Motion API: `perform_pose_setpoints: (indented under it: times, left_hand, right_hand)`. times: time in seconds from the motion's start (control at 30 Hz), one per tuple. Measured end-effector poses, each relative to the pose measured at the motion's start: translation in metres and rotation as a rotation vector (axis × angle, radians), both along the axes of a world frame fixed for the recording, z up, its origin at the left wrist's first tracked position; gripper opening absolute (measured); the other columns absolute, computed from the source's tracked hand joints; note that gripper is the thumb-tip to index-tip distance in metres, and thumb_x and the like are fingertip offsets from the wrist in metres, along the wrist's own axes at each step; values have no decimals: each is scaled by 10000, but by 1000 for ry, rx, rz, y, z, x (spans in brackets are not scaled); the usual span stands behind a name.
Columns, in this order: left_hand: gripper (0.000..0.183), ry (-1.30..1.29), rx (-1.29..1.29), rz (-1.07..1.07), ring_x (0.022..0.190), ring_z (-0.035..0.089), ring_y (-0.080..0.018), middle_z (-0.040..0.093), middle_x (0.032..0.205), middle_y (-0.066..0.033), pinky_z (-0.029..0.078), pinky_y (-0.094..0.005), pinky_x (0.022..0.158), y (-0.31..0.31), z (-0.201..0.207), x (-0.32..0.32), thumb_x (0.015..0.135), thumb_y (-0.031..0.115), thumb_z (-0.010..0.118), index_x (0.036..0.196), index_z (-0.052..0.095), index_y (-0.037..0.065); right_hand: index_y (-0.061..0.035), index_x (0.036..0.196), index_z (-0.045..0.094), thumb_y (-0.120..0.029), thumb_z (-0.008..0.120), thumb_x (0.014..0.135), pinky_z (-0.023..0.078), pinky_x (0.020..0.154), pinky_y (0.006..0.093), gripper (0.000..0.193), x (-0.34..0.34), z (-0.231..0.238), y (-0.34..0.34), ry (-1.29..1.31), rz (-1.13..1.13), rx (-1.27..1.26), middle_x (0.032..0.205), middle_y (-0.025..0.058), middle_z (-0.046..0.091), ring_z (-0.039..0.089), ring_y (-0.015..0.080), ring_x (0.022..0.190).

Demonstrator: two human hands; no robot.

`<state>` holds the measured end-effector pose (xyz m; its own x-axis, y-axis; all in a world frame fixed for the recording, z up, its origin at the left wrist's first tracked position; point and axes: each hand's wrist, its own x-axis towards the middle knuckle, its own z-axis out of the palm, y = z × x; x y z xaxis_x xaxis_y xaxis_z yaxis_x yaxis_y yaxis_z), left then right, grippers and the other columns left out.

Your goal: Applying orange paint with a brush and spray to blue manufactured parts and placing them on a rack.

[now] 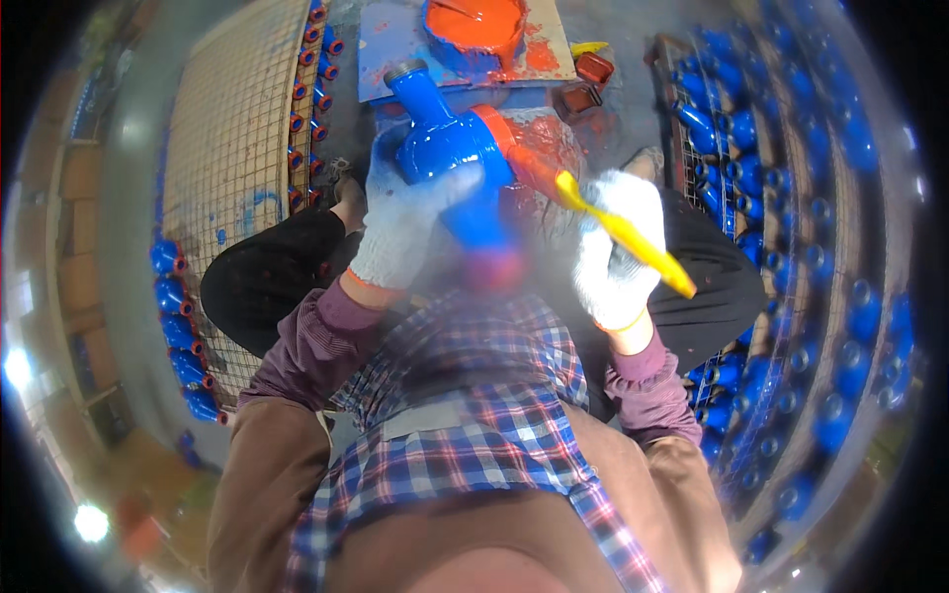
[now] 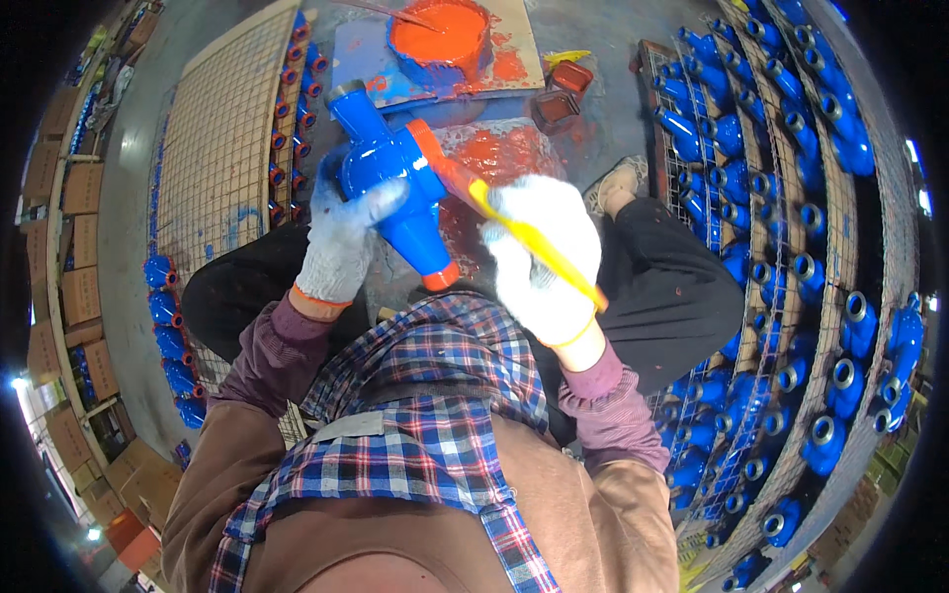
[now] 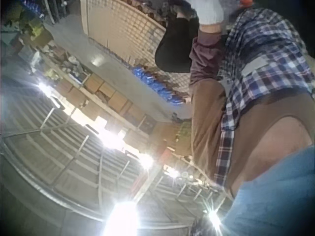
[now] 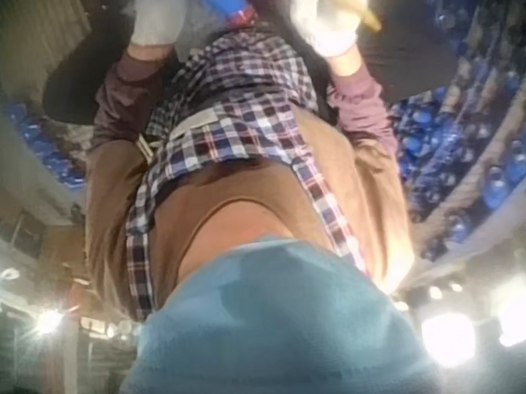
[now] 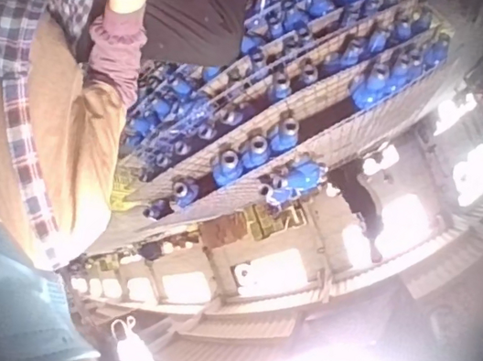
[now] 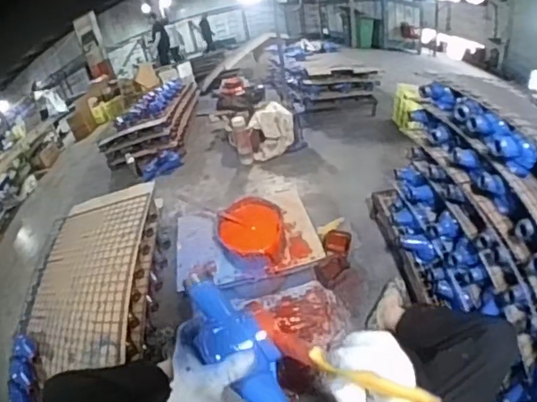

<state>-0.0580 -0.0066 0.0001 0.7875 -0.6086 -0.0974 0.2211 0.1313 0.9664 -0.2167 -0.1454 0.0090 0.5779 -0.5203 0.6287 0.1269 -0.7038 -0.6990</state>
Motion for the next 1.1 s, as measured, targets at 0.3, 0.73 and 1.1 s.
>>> perform_pose_setpoints:
  times: [0.3,0.73,1.1]
  left_hand:
    - [525,777,-294,-311,960,655,-232,651,1121,-100,565,-385,807,-7,-9,33,966,514,463,1259,561,89]
    - [477,312,31,-408,1051,622,-195,602,1189,-87,546,-353,883,10,11,59,904,323,609,1298,503,76]
    - [725,-1781,752,-592,967,582,-343,530,1206,-219,562,-391,691,4,36,33,670,387,770,1283,540,77]
  right_hand:
    - [-112,992,694,-31,753,674,514,710,384,334,-5,-4,-22,168,207,-319,908,107,663,639,299,807]
    - [-17,1031,644,-50,590,898,505,755,352,147,11,29,-56,79,-173,-98,1006,161,659,627,270,896]
    - [14,1026,624,-353,531,952,499,728,417,386,97,12,-96,521,97,171,856,185,671,647,354,792]
